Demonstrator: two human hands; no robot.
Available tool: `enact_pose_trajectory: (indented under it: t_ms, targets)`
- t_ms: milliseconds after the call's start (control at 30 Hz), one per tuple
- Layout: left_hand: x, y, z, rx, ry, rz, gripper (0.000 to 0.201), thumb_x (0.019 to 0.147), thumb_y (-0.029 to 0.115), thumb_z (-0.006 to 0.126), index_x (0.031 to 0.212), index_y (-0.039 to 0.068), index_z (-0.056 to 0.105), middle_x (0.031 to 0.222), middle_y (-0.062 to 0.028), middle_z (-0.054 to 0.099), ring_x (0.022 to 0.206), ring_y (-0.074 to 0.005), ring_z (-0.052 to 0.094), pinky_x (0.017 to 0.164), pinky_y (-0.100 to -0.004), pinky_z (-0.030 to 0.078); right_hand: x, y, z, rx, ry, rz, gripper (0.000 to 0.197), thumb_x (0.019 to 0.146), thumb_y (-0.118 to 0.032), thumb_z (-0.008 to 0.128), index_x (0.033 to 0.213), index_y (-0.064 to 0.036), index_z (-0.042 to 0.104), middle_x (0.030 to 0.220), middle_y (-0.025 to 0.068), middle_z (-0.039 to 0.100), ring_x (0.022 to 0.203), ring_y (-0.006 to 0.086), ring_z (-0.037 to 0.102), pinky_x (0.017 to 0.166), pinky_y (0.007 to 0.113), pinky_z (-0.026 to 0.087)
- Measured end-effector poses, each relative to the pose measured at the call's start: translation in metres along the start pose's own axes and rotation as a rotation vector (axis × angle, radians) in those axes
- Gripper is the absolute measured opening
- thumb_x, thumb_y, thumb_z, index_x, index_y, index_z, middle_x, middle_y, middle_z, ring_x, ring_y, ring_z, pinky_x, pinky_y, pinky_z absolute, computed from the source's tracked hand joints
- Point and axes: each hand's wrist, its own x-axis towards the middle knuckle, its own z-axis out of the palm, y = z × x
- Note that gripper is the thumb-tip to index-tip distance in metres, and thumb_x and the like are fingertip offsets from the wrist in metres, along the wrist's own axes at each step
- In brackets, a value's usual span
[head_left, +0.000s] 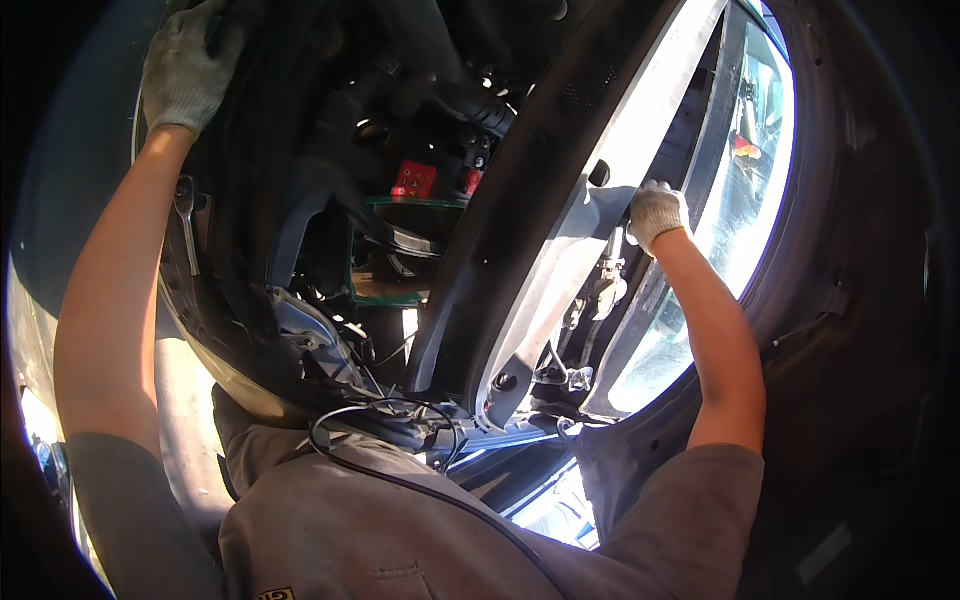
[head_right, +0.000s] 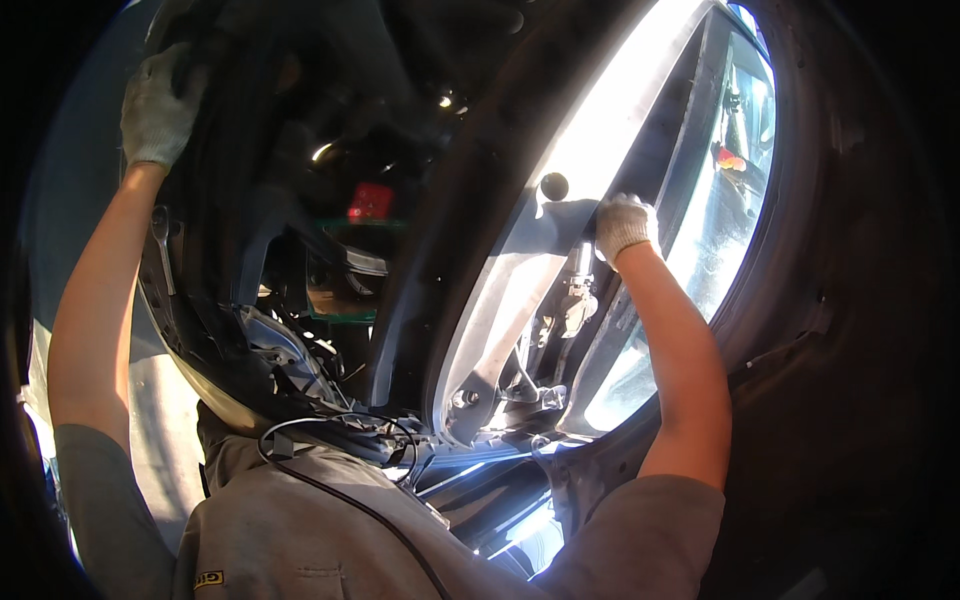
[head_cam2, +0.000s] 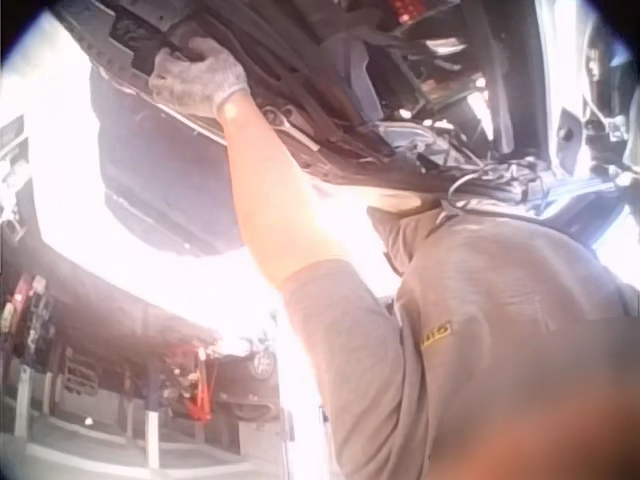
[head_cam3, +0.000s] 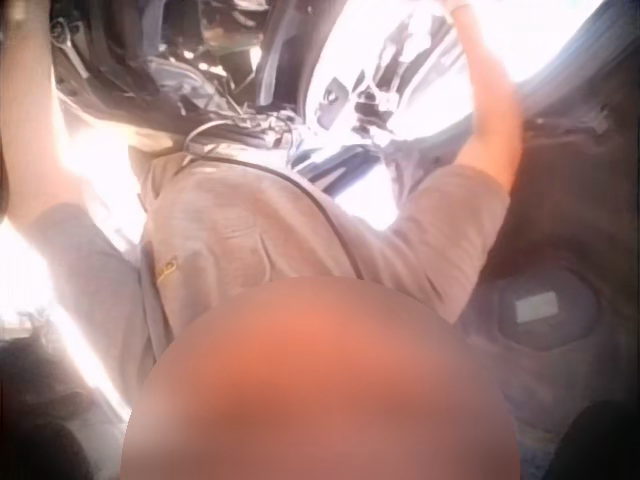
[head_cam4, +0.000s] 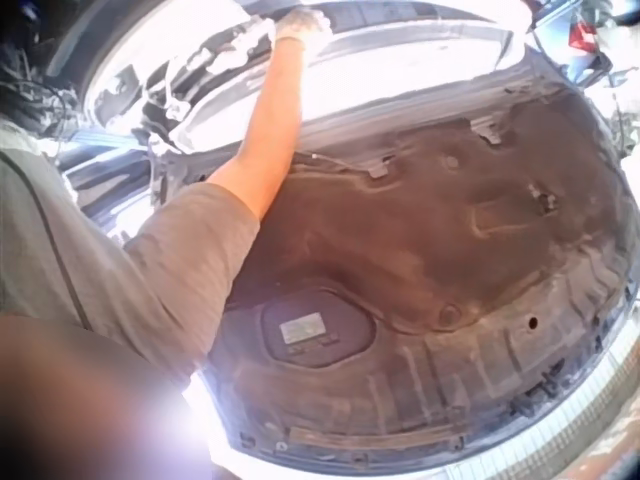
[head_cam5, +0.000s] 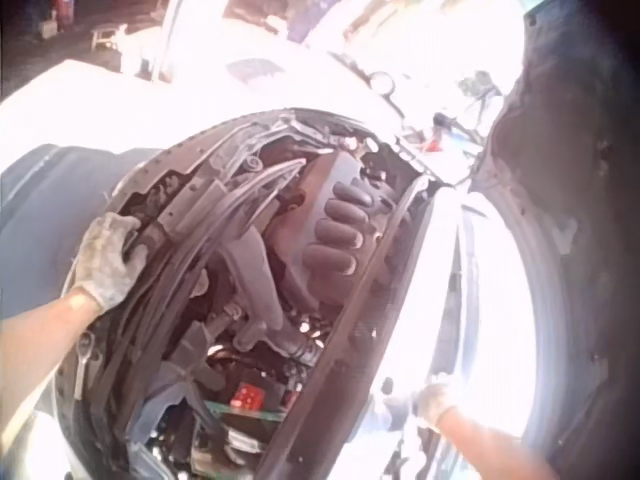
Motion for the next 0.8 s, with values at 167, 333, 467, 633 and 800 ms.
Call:
enact_pose_trajectory:
  t_ms: [167, 333, 467, 633, 800]
  targets:
    - [0.002, -0.006, 0.007, -0.036, 0.023, 0.044, 0.055, 0.107, 0.058, 0.058, 0.151, 0.025, 0.06, 0.153, -0.009, 0.063, 0.143, -0.0349, 0.058, 0.12, -0.0473, 0.047, 0.005, 0.003, 0.003, -0.054, -0.055, -0.114, 0.039, 0.098, -0.029, 0.077, 0.126, -0.0017, 0.078, 0.14, 0.0164, 0.069, 0.134, 0.0291, 0.065, 0.104, 0.039, 0.059]
    - [0.004, -0.011, 0.015, 0.025, 0.009, 0.031, 0.056, 0.107, 0.059, 0.057, 0.15, 0.024, 0.061, 0.154, -0.0114, 0.062, 0.144, -0.0359, 0.058, 0.12, -0.0468, 0.048, 0.007, 0.006, -0.001, 0.151, -0.145, 0.041, 0.035, 0.099, -0.027, 0.076, 0.122, -0.0015, 0.078, 0.143, 0.0165, 0.068, 0.133, 0.0286, 0.067, 0.108, 0.04, 0.057]
    - [0.007, -0.014, 0.016, 0.004, -0.012, 0.031, 0.056, 0.107, 0.059, 0.058, 0.149, 0.022, 0.063, 0.153, -0.0117, 0.063, 0.143, -0.0363, 0.058, 0.119, -0.0465, 0.048, 0.0, 0.003, 0.004, 0.147, -0.025, 0.037, 0.049, 0.099, -0.022, 0.074, 0.139, 0.0047, 0.065, 0.143, 0.0208, 0.064, 0.134, 0.0332, 0.065, 0.11, 0.04, 0.056]
    - [0.009, -0.017, 0.014, 0.109, -0.008, 0.21, 0.055, 0.107, 0.056, 0.059, 0.148, 0.02, 0.064, 0.15, -0.0127, 0.065, 0.14, -0.0361, 0.06, 0.118, -0.0457, 0.049, 0.007, 0.001, 0.018, 0.166, 0.047, 0.002, 0.037, 0.098, -0.015, 0.074, 0.128, 0.0067, 0.072, 0.137, 0.0242, 0.067, 0.125, 0.0376, 0.071, 0.103, 0.042, 0.061]
    - [0.005, -0.011, 0.014, -0.025, 0.047, 0.078, 0.052, 0.108, 0.052, 0.06, 0.147, 0.018, 0.064, 0.149, -0.0135, 0.065, 0.14, -0.0363, 0.06, 0.118, -0.0457, 0.049, 0.009, 0.0, 0.023, 0.193, 0.096, 0.027, 0.023, 0.098, -0.013, 0.07, 0.113, 0.0004, 0.081, 0.127, 0.0221, 0.073, 0.116, 0.0368, 0.076, 0.094, 0.042, 0.064]
